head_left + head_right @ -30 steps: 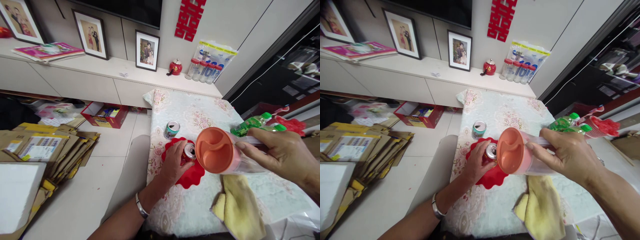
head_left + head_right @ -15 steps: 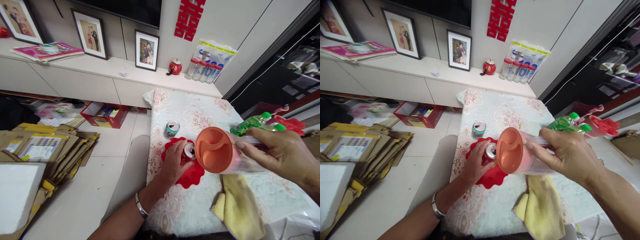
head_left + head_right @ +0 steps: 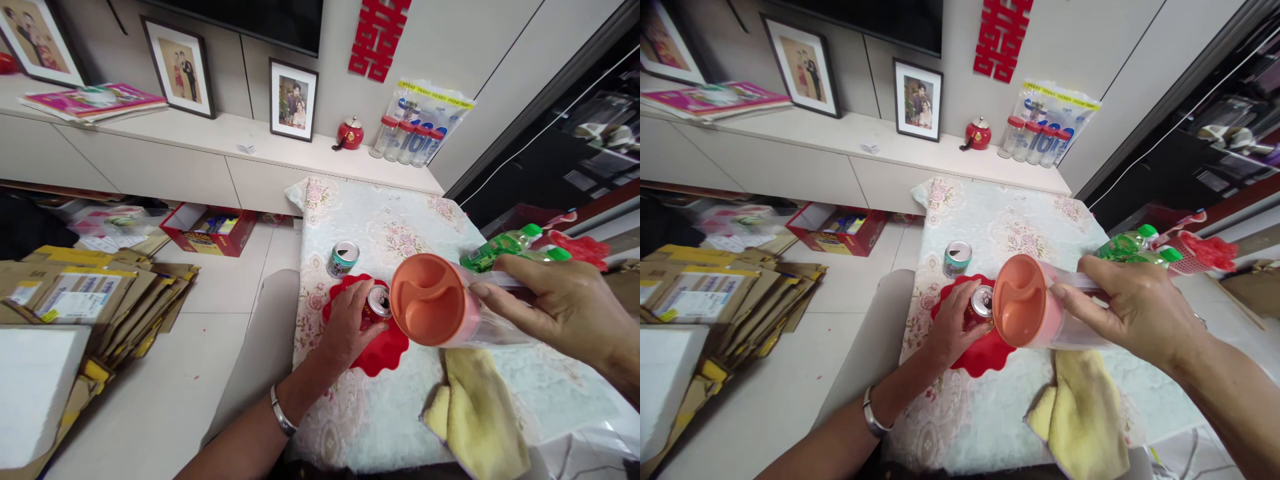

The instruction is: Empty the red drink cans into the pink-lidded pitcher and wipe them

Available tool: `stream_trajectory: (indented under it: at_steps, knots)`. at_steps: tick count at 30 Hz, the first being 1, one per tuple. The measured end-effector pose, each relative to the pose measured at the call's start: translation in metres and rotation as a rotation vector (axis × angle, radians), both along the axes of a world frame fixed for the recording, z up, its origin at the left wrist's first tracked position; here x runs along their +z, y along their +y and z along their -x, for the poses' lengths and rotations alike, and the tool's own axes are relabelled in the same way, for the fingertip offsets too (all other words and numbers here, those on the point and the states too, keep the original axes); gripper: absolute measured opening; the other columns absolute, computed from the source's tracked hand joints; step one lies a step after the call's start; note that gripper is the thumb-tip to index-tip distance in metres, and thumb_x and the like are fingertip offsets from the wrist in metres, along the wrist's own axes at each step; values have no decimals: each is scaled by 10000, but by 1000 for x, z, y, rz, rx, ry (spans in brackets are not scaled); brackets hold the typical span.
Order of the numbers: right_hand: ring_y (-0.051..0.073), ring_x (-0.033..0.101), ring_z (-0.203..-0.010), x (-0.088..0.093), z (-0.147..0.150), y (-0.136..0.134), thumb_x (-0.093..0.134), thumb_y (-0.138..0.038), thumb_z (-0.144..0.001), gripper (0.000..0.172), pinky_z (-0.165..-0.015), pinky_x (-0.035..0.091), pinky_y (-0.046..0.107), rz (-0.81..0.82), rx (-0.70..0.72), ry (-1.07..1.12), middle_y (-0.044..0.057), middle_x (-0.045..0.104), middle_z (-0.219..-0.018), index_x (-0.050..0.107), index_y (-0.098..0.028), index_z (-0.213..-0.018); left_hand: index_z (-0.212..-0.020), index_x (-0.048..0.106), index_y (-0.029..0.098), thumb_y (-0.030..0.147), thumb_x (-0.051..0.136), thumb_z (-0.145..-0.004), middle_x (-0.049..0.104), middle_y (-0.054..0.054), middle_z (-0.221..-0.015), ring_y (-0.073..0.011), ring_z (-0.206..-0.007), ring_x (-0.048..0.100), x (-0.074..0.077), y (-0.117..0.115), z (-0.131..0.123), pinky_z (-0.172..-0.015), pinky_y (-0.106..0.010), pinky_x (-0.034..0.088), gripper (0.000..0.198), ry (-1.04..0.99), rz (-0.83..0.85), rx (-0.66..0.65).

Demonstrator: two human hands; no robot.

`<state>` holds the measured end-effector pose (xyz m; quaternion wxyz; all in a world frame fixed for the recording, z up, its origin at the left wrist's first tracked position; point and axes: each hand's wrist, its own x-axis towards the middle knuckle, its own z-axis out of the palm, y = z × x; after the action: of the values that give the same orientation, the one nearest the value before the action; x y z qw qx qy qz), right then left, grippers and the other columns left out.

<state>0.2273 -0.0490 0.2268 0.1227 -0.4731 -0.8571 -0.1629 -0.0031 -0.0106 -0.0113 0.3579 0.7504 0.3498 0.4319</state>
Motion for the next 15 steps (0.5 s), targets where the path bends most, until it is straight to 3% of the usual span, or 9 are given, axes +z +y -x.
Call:
stream_trajectory:
  at_steps: [15]
  knots:
    - [54, 353, -420, -2, -3, -1, 464, -551, -1138, 602, -422, 272, 232, 16, -18, 19, -41, 361, -528, 463, -179, -666, -1573, 444, 249, 245, 819, -877, 605, -172, -1550, -377, -1431, 605, -2, 0, -1, -1205, -612, 511, 791, 3, -11, 1]
